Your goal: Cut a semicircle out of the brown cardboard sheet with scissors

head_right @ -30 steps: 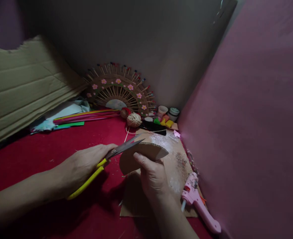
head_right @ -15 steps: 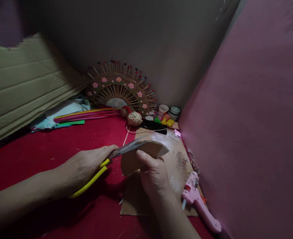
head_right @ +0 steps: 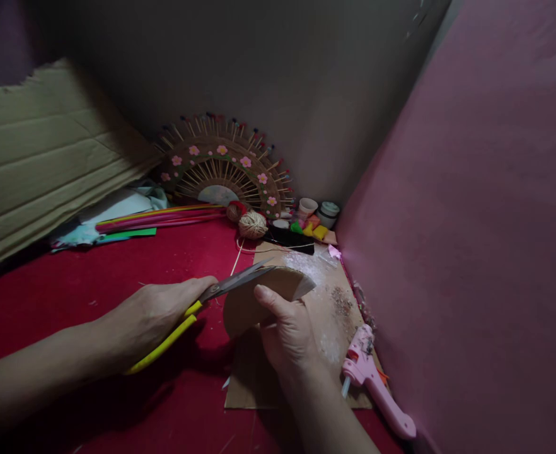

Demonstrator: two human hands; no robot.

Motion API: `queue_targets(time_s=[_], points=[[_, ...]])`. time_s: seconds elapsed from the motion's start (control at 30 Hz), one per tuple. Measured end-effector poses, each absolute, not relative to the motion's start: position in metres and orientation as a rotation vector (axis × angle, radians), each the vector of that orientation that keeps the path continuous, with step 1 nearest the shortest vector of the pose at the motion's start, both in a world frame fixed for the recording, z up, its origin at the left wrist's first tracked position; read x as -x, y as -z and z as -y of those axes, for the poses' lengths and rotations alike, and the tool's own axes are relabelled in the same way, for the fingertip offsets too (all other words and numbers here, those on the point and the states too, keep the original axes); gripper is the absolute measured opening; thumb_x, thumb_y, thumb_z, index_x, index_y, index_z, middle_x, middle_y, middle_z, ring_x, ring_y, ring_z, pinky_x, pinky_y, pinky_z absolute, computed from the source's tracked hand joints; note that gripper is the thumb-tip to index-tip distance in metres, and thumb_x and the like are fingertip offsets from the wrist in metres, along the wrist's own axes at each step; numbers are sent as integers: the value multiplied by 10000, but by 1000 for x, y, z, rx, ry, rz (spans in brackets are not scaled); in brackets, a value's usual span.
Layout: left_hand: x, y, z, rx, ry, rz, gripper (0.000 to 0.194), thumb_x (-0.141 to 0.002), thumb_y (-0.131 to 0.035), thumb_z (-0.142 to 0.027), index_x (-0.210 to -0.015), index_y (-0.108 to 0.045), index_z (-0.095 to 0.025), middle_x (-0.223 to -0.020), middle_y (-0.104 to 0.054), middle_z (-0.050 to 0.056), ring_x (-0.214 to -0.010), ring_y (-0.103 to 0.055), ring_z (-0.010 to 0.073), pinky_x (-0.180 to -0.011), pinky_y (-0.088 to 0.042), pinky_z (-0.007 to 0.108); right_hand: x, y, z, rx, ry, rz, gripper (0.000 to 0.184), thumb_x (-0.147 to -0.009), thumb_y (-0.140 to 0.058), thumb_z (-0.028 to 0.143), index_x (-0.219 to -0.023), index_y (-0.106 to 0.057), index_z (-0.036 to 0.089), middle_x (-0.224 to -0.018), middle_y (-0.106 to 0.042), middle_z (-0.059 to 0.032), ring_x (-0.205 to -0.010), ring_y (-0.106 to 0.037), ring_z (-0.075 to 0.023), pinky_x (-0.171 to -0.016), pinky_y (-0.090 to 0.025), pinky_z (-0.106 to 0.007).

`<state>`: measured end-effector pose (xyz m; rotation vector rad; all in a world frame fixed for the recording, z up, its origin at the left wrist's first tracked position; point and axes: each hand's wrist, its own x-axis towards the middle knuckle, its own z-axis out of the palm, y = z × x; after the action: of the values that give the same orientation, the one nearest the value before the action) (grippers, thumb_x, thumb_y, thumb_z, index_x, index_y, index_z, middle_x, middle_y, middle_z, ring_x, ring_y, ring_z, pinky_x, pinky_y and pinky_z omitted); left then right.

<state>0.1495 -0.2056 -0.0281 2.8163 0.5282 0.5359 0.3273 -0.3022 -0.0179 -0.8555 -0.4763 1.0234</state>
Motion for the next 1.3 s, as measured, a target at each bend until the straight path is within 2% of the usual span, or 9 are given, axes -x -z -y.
queue_targets(time_s=[0.23,0.57,0.63,0.7,0.77,0.87,0.93,1.17,1.3], points=[[-148,26,207,-2824,-473,-592,170,-918,-338,-269,-983,-469,-183,-749,-571,18,-566,-501,161,-517,-318,284,-325,13,302,859,-1009,404,370,-559,-785,142,-909,-720,243,-789,-750,15,-748,-666,-202,-796,-534,-380],[-143,15,204,-2875,-285,-655,180,-920,-326,-301,-907,-469,-194,-619,-530,-13,-471,-452,149,-471,-253,274,-329,17,300,849,-1016,375,399,-541,-804,112,-909,-726,243,-766,-752,28,-718,-683,-180,-745,-546,-329],[-142,14,202,-2849,-293,-674,206,-922,-325,-321,-922,-486,-191,-619,-539,-9,-474,-458,149,-473,-279,271,-329,16,300,840,-1024,379,386,-535,-802,107,-891,-730,240,-766,-754,26,-730,-685,-181,-758,-543,-326],[-141,12,199,-2768,-366,-668,234,-920,-326,-328,-977,-501,-184,-690,-583,16,-539,-512,161,-517,-359,275,-329,14,300,831,-1045,415,369,-549,-789,118,-895,-731,230,-762,-756,11,-737,-687,-195,-770,-540,-345],[-141,9,197,-2668,-454,-656,267,-915,-344,-308,-1099,-490,-181,-876,-636,60,-723,-592,192,-653,-451,303,-328,12,300,819,-1052,461,378,-565,-773,123,-925,-728,228,-760,-757,0,-735,-689,-206,-771,-537,-360],[-142,8,198,-2615,-500,-658,344,-909,-369,-274,-1236,-441,-192,-1150,-606,100,-1010,-582,235,-865,-456,369,-327,11,300,805,-1034,479,427,-567,-764,105,-969,-718,240,-761,-754,8,-741,-689,-199,-764,-533,-344],[-144,8,200,-2640,-463,-667,360,-911,-361,-275,-1249,-443,-184,-1178,-596,109,-1043,-572,248,-892,-448,395,-327,12,299,813,-1010,455,462,-552,-775,94,-984,-712,245,-764,-751,18,-749,-686,-187,-768,-532,-327],[-148,12,207,-2756,-373,-662,300,-906,-344,-298,-1121,-502,-161,-972,-619,96,-846,-591,244,-719,-463,377,-327,15,301,853,-1013,437,489,-519,-804,108,-983,-710,231,-752,-745,19,-756,-685,-195,-751,-542,-333],[-148,11,208,-2760,-348,-633,284,-904,-343,-290,-1111,-497,-169,-947,-621,85,-818,-592,230,-687,-454,351,-327,15,301,859,-996,453,467,-521,-798,101,-962,-716,231,-767,-747,19,-769,-683,-187,-749,-538,-315]])
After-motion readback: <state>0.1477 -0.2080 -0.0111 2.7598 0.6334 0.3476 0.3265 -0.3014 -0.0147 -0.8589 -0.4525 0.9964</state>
